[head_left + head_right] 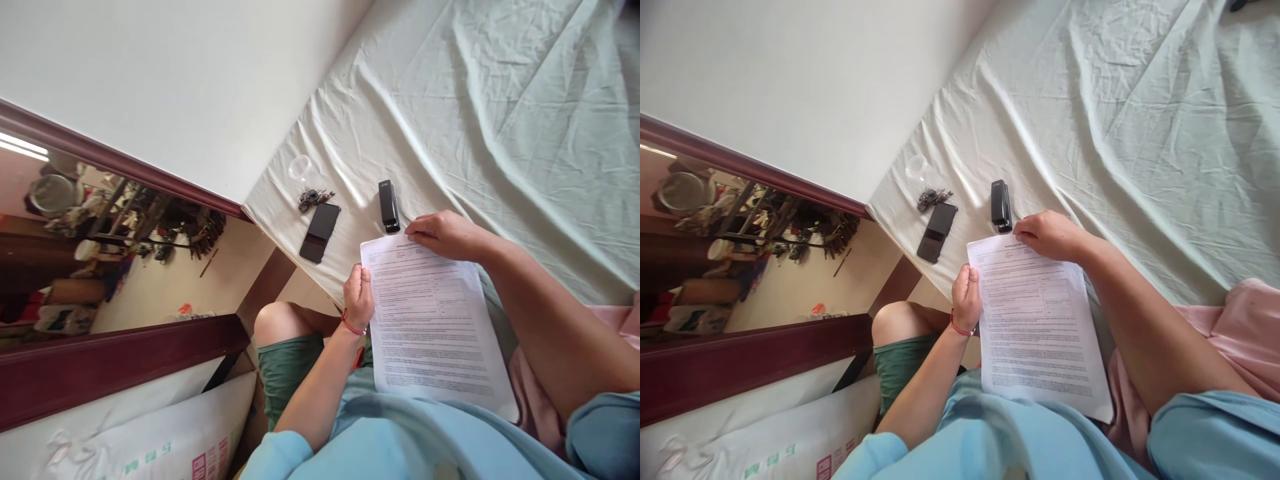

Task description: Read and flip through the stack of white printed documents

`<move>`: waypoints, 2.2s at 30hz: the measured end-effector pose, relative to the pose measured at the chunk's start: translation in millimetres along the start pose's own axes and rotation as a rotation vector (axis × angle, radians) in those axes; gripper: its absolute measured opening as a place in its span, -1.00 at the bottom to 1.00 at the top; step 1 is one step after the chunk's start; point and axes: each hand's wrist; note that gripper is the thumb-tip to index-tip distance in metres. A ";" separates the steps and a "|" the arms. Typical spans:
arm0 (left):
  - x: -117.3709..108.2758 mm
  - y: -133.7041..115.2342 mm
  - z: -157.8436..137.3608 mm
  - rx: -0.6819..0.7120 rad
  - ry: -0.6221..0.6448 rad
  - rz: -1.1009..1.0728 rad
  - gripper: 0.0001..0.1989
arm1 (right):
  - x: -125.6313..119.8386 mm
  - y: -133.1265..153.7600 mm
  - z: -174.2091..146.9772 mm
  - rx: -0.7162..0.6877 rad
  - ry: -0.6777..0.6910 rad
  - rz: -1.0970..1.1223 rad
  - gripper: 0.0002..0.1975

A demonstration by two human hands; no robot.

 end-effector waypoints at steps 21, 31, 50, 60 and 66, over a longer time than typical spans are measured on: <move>0.6 0.0 -0.3 0.018 0.007 0.030 -0.52 | 3.6 -1.4 1.4 0.010 0.017 -0.024 -0.68; 0.0 -0.6 1.2 -0.013 0.006 -0.019 -0.52 | 2.9 -1.2 0.8 0.006 -0.014 0.000 -0.69; 0.5 0.2 5.7 -0.012 -0.029 0.058 -0.46 | 2.8 -1.2 0.9 -0.003 -0.070 0.011 -0.69; 1.4 0.9 3.9 0.023 -0.019 0.097 -0.49 | 5.1 -2.4 1.6 0.007 -0.055 0.002 -0.69; 2.9 -0.8 4.3 0.013 -0.032 0.117 -0.50 | 6.1 -3.8 1.2 0.016 -0.059 -0.024 -0.68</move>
Point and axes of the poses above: each hand's wrist, its own z-axis towards the middle knuckle, its own x-axis out of the palm, y = z × x, and after that the axes turned 11 degrees about -y, right-handed
